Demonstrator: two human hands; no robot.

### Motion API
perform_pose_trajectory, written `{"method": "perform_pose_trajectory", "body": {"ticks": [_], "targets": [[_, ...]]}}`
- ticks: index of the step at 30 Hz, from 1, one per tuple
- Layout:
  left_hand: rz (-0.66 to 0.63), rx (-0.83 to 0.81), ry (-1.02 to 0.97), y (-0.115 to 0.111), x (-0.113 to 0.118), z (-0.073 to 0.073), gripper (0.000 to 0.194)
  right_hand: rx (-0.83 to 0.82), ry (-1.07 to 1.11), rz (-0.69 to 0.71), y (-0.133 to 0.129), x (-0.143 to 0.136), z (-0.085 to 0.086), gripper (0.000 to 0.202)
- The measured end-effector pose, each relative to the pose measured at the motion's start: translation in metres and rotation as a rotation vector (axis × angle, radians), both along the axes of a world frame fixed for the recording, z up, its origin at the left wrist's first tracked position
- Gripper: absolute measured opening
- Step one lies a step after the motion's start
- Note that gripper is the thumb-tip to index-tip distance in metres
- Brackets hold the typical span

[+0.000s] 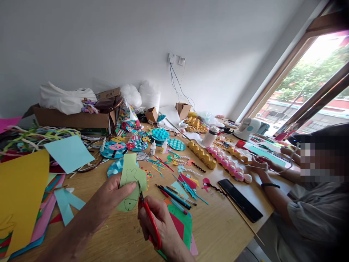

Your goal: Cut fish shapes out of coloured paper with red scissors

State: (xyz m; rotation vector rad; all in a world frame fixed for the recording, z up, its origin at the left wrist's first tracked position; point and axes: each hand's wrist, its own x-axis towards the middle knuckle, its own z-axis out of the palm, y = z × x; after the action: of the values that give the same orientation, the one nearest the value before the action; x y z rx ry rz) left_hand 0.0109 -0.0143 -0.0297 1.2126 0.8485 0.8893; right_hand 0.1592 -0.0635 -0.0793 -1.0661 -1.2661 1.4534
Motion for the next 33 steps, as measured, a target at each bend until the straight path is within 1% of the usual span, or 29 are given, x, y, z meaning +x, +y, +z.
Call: {"method": "perform_pose_trajectory", "body": {"ticks": [4,10,20,24,29,33], "targets": [[-0.01,-0.011,0.006,0.0,0.0,0.002,0.024,-0.005,-0.002,-0.001,0.001,0.0,-0.003,0.035],[-0.023,-0.016,0.043,0.002,-0.001,0.001,0.024,-0.006,-0.002,-0.007,0.001,0.002,-0.009,0.031],[0.025,0.008,0.074,-0.001,-0.003,0.003,0.024,0.0,0.003,-0.016,0.001,0.001,-0.008,0.037],[0.036,-0.006,0.089,0.001,-0.004,0.0,0.026,-0.005,0.003,-0.019,0.001,0.001,-0.008,0.036],[0.009,-0.035,0.092,0.003,-0.007,-0.006,0.028,0.02,-0.003,-0.013,0.0,0.001,-0.009,0.036],[-0.021,-0.037,0.093,0.003,-0.009,-0.007,0.028,0.045,-0.024,-0.015,0.0,0.002,-0.01,0.036]]}}
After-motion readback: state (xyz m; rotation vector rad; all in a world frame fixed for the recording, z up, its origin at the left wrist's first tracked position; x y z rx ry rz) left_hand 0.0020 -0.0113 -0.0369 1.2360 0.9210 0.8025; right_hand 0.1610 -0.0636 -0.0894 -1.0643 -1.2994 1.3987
